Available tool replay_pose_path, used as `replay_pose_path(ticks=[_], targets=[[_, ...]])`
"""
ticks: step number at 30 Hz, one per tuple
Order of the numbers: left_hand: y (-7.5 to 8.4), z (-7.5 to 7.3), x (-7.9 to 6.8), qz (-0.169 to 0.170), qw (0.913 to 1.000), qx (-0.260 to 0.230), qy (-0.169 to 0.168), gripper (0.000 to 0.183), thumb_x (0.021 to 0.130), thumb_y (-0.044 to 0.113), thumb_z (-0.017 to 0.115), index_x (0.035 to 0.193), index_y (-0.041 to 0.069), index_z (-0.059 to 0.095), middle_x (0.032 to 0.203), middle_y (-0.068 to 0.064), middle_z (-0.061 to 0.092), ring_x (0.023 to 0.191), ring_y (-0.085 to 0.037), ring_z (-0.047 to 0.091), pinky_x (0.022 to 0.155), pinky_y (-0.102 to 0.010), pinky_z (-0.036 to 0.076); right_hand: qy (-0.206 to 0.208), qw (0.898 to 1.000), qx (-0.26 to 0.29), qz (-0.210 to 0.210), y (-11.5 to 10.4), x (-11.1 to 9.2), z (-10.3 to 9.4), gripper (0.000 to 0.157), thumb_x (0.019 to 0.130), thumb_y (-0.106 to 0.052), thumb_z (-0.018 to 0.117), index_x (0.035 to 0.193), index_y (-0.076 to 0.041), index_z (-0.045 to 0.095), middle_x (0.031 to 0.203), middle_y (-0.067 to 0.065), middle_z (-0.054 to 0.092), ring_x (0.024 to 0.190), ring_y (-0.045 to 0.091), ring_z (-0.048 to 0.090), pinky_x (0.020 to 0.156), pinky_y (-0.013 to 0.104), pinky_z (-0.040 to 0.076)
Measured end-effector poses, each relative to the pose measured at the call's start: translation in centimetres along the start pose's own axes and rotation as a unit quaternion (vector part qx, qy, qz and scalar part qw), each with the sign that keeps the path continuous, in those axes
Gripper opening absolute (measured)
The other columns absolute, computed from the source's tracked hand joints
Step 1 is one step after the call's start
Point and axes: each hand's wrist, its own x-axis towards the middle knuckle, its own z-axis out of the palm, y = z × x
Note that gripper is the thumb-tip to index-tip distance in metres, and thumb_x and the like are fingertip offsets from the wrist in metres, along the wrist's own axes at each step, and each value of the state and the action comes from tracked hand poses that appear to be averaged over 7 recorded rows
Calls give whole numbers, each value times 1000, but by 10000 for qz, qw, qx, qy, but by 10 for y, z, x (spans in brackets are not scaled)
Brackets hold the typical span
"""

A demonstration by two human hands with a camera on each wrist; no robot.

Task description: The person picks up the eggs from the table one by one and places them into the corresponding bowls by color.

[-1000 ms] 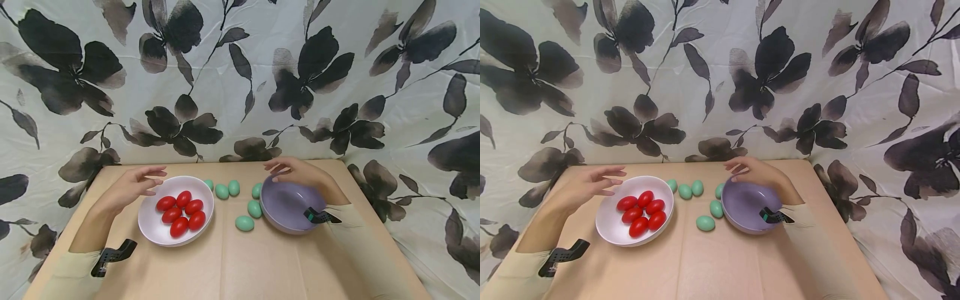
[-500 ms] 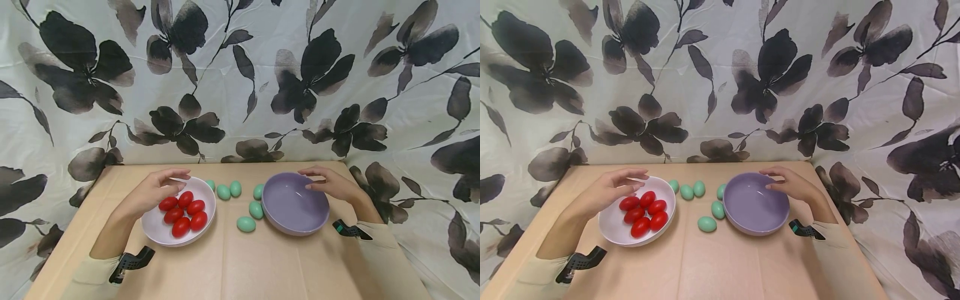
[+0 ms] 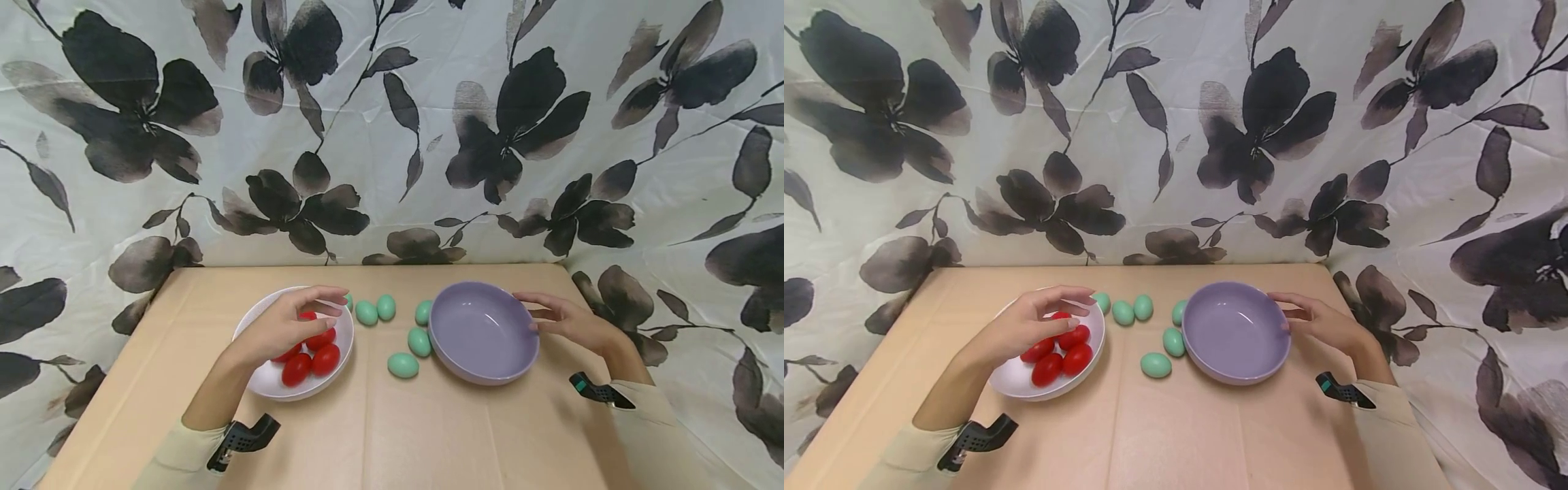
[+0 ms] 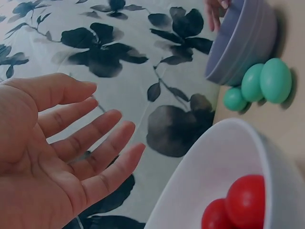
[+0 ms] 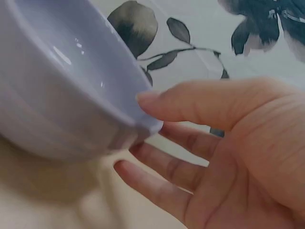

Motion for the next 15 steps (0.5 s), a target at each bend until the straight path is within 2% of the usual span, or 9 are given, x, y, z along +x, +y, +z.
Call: replay_pose_path(ticks=[3, 10, 15], targets=[[0, 8, 2, -18, 9998, -124, -129, 46, 96, 10, 64, 141, 18, 59, 135, -7, 63, 123, -33, 61, 86, -36, 59, -106, 9997, 213, 51, 7, -4, 1, 70, 97, -5, 66, 159, -12, 34, 165, 14, 28, 142, 48, 38, 101, 19, 45], [1, 30, 5, 268, 9991, -99, -321, 42, 97, 11, 65, 139, 17, 60, 131, -2, 65, 119, -27, 64, 91, -27, 57, -229, 9992, 334, 11, 17, -7, 5, 71, 99, -5, 61, 161, -12, 27, 167, 14, 22, 144, 47, 35, 102, 19, 45], [4, 46, 5, 209, 9982, -259, -497, 42, 97, 11, 65, 138, 17, 61, 131, 0, 66, 119, -23, 65, 95, -30, 55, -334, 9978, 560, 89, 15, -10, 9, 73, 100, -3, 57, 163, -13, 21, 169, 14, 15, 146, 36, 36, 103, 21, 45]])
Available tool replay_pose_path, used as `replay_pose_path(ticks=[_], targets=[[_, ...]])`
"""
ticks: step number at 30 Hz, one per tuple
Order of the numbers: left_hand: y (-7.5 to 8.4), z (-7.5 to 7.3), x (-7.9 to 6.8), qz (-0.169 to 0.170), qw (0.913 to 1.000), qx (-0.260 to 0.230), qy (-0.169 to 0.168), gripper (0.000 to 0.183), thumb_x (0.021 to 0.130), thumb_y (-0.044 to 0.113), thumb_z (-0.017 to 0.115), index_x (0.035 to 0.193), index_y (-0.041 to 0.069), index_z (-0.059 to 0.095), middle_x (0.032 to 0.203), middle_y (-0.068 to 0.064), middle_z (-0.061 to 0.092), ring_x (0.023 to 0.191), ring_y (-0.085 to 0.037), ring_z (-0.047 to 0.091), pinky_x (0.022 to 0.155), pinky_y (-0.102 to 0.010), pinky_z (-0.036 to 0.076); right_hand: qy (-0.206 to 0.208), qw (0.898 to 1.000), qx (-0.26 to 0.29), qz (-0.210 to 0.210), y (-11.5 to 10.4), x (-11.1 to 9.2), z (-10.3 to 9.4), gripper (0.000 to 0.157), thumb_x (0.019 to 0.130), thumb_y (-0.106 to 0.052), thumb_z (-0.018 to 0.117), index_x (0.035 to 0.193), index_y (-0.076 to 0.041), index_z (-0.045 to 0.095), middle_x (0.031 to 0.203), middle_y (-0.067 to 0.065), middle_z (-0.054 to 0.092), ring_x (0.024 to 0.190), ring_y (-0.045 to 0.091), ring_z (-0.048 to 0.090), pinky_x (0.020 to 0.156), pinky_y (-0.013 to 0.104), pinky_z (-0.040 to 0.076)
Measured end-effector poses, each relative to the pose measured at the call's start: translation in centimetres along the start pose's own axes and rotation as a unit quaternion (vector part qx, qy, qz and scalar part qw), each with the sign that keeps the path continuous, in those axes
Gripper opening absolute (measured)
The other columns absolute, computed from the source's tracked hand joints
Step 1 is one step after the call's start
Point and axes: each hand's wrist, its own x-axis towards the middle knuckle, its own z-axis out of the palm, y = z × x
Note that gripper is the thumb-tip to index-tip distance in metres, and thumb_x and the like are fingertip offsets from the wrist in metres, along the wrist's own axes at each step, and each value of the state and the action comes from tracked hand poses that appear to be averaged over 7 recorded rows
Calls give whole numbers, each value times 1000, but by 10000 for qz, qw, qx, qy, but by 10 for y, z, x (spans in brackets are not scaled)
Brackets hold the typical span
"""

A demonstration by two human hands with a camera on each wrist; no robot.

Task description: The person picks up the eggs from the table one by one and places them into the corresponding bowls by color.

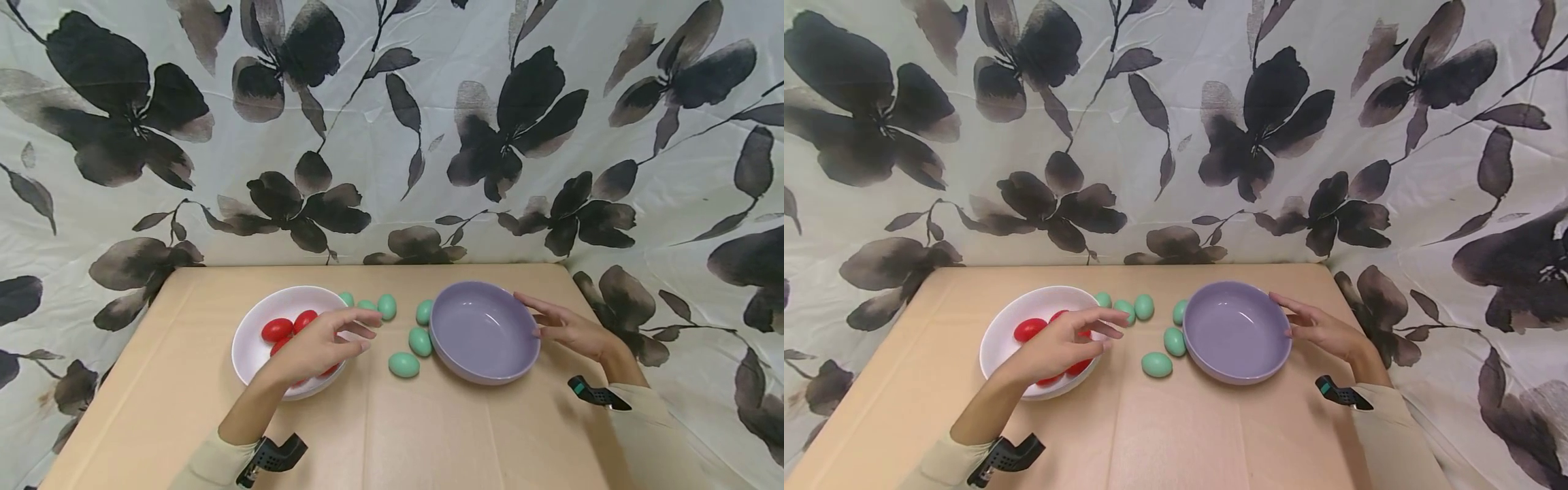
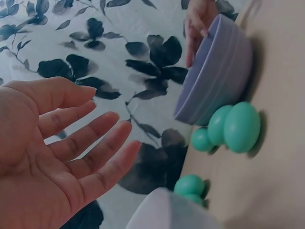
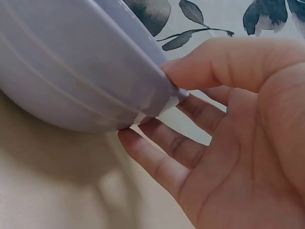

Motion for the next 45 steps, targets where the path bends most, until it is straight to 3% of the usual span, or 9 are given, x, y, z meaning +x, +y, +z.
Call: replay_pose_path(ticks=[4, 10, 16, 24, 30, 39, 45], targets=[[-3, 12, 4, -32, 9997, -203, -108, 43, 97, 8, 64, 139, 19, 61, 131, 0, 65, 118, -23, 64, 95, -34, 55, 36, 9999, 53, 129, -1, -1, 2, 74, 100, -5, 56, 163, -17, 21, 170, 12, 14, 146, 31, 36, 103, 20, 44], [-13, 33, 6, -128, 9987, -406, -291, 46, 95, 7, 64, 137, 26, 63, 134, 2, 63, 118, -27, 64, 92, -30, 56, -24, 9996, 246, 136, 0, -1, 4, 74, 101, -4, 55, 164, -16, 18, 170, 12, 12, 147, 26, 36, 104, 21, 44], [-28, 52, 11, 6, 9994, -68, -336, 47, 93, 6, 66, 136, 23, 63, 134, 0, 63, 121, -31, 61, 94, -35, 56, -109, 9991, 408, 52, 3, 0, 2, 74, 101, -1, 53, 164, -15, 17, 170, 14, 10, 142, 8, 41, 104, 21, 45], [-49, 69, 21, -14, 9992, 402, -11, 47, 91, 4, 69, 136, 14, 63, 135, 2, 60, 128, -27, 54, 98, -42, 55, -151, 9986, 498, -19, 6, 1, 2, 74, 101, -1, 53, 164, -14, 16, 170, 14, 9, 143, 10, 41, 105, 23, 45], [-60, 77, 29, -16, 9970, 714, 298, 45, 89, 3, 70, 133, 11, 64, 131, 1, 61, 128, -23, 54, 107, -50, 47, -152, 9983, 556, -42, 9, 1, 1, 74, 101, 0, 52, 164, -13, 16, 170, 14, 9, 144, 11, 40, 105, 23, 45], [-74, 85, 39, -208, 9934, 999, 526, 44, 89, 7, 73, 132, 12, 64, 128, -2, 62, 116, -20, 57, 105, -44, 48, -165, 9976, 667, -63, 8, 2, 2, 74, 101, 0, 51, 164, -12, 14, 170, 17, 8, 143, 11, 41, 106, 23, 45], [-79, 88, 43, -152, 9932, 1042, 506, 40, 91, 6, 72, 130, 9, 65, 125, -5, 64, 117, -19, 58, 106, -43, 47, -155, 9966, 809, 41, 8, 2, 3, 73, 102, 0, 49, 164, -12, 13, 170, 17, 7, 142, 8, 42, 105, 22, 45]])
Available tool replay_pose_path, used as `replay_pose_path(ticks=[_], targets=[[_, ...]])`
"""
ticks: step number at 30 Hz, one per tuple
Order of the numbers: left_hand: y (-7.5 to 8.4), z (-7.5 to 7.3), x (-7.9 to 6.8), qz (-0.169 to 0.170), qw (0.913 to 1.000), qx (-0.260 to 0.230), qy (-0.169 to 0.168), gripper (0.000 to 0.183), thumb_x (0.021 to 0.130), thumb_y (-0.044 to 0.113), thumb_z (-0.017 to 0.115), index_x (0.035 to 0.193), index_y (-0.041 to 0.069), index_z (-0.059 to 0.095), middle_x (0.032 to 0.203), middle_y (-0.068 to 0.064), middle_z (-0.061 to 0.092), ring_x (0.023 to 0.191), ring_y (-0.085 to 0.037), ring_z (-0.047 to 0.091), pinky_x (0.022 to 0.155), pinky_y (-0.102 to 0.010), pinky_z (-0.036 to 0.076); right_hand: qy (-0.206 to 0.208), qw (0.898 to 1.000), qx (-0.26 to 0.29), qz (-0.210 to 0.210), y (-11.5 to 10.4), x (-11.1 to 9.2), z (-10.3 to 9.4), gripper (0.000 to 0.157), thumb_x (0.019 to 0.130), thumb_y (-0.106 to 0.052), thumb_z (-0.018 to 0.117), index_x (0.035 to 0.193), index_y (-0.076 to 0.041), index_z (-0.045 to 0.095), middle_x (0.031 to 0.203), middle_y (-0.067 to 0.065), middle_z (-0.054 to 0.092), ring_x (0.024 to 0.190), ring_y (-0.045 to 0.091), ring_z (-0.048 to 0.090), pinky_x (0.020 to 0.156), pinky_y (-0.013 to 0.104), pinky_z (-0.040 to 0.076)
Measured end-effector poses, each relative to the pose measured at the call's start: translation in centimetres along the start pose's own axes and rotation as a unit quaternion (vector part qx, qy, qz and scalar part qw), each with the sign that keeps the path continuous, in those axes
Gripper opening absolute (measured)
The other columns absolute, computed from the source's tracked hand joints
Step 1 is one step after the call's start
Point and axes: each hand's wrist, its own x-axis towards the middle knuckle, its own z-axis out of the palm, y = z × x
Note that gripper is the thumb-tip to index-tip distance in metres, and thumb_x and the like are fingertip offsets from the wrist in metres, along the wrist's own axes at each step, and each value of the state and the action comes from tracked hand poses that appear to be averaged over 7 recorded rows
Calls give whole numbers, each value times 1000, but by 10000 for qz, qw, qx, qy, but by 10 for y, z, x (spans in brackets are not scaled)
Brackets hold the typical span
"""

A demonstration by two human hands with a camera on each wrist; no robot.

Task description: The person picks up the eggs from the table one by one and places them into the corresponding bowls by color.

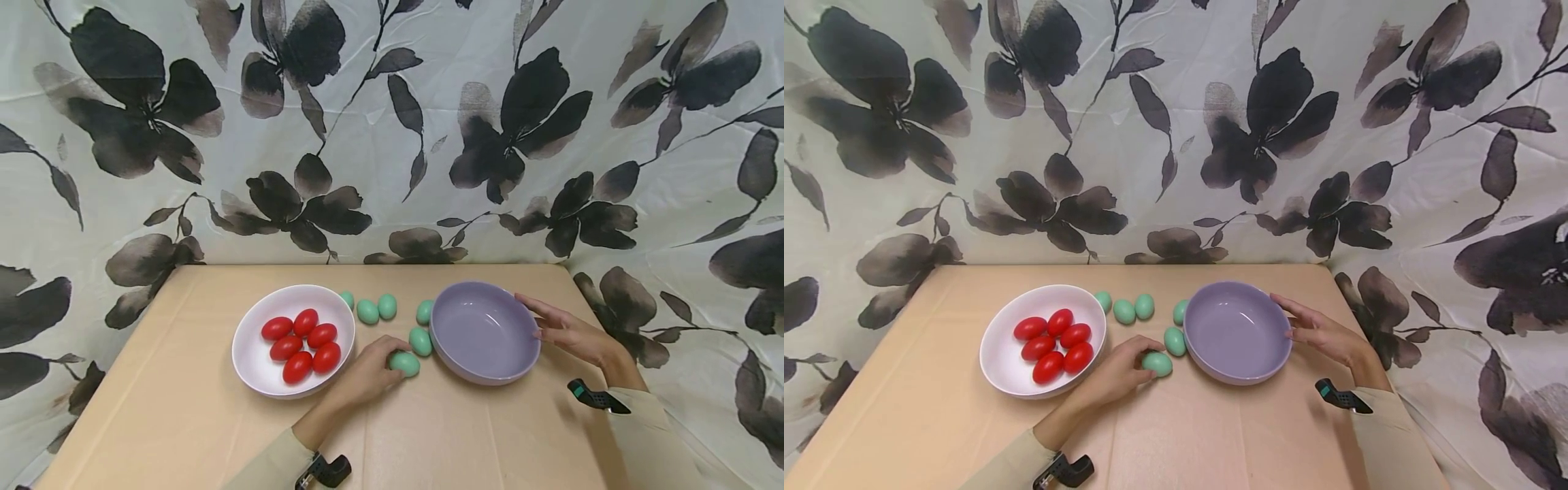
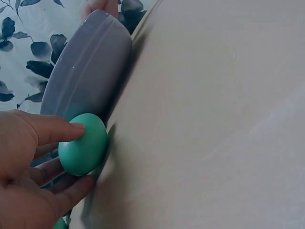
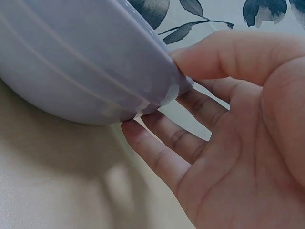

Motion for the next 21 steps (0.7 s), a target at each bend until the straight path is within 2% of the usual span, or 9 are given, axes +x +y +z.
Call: replay_pose_path(ticks=[7, 13, 21], targets=[[0, -2, 3, 47, 9997, 206, -85, 38, 90, 8, 74, 128, 8, 67, 122, -4, 65, 116, -20, 59, 105, -43, 48, 30, 10000, -8, 61, 0, 2, 0, 73, 102, -1, 49, 164, -14, 14, 170, 15, 6, 141, 4, 41, 105, 21, 44], [0, -4, 4, -63, 9993, 311, -210, 37, 89, 10, 76, 126, 10, 68, 119, 0, 65, 112, -18, 59, 102, -41, 50, -16, 10000, 38, -42, 1, 2, -1, 73, 102, 0, 48, 164, -13, 13, 171, 14, 5, 143, 5, 39, 106, 22, 43], [2, -4, 6, 36, 9988, 387, -293, 34, 89, 13, 76, 122, 8, 70, 115, 0, 67, 107, -15, 60, 100, -39, 51, -11, 9999, 19, -117, 3, 2, 0, 72, 102, 0, 48, 164, -11, 13, 171, 13, 6, 143, 6, 38, 107, 22, 43]])
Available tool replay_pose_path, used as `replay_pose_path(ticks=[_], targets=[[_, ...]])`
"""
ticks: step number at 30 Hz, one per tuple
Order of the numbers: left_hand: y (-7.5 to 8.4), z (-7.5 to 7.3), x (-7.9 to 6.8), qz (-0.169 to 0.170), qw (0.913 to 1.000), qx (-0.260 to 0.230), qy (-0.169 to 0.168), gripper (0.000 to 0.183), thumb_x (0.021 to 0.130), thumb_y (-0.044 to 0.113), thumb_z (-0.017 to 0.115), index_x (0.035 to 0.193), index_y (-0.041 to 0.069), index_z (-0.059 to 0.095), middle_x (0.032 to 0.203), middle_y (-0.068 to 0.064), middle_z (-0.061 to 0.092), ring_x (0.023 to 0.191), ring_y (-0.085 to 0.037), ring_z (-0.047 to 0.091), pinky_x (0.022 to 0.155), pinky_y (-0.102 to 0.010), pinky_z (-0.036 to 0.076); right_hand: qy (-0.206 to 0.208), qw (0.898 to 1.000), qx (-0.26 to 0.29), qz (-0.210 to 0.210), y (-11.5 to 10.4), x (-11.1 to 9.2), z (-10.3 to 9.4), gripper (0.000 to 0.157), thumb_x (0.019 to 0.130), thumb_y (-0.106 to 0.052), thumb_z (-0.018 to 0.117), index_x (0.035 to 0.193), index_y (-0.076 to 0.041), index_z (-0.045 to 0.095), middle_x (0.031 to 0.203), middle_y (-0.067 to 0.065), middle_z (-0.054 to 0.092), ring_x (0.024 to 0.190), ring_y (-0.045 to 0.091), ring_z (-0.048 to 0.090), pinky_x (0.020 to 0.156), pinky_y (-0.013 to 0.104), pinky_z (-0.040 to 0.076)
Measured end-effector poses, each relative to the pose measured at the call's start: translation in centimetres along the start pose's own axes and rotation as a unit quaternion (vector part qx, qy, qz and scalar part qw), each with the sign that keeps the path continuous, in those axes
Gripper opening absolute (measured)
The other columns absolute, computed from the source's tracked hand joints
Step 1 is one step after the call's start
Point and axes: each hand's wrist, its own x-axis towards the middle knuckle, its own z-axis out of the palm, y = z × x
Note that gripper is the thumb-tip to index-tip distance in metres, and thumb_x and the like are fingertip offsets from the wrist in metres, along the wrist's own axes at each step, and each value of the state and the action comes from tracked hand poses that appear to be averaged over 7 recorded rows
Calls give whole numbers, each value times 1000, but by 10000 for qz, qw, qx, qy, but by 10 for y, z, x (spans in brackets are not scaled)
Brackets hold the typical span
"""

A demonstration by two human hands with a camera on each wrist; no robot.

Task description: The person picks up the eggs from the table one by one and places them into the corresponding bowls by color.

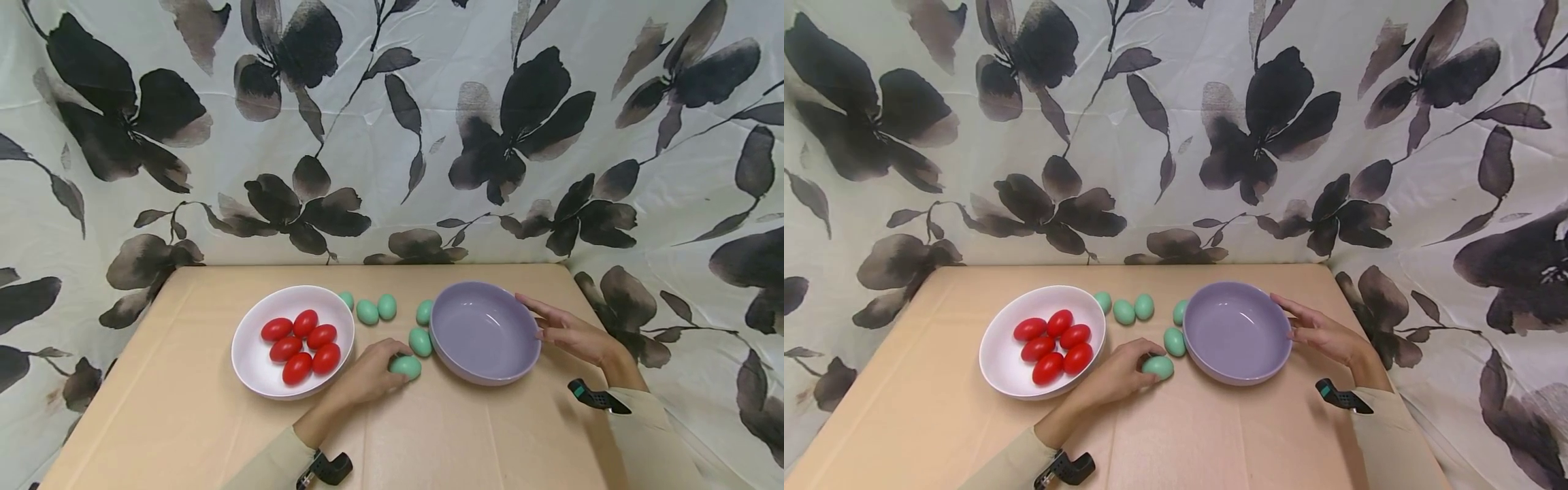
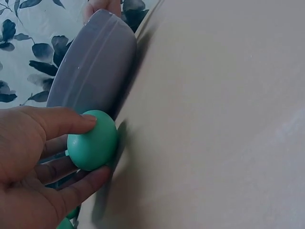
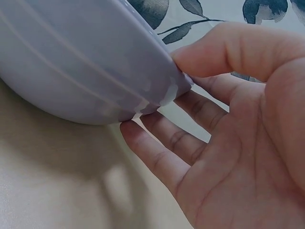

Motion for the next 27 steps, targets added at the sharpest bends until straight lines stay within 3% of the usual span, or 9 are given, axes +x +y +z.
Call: replay_pose_path(ticks=[13, 20, 27], targets=[[13, -5, 0, 109, 9994, -317, -15, 37, 91, 16, 76, 126, 12, 68, 119, 3, 66, 106, -15, 60, 94, -38, 53, -54, 10000, 34, -45, -2, -2, -1, 73, 101, 2, 46, 164, -11, 12, 170, 15, 6, 143, 6, 39, 106, 25, 45], [22, -9, 1, -50, 9978, -654, -61, 40, 91, 22, 75, 130, 15, 66, 123, 2, 65, 110, -19, 62, 89, -36, 56, -40, 9999, 96, -17, -3, -2, 1, 73, 101, 3, 46, 164, -12, 12, 170, 14, 7, 143, 5, 39, 106, 24, 44], [30, -13, 5, 116, 9967, -806, -57, 40, 91, 19, 76, 129, 14, 67, 122, 4, 66, 112, -17, 62, 96, -41, 54, -32, 9999, 116, 17, -4, -3, 2, 74, 101, 2, 47, 164, -13, 12, 170, 15, 7, 143, 5, 39, 106, 24, 44]])
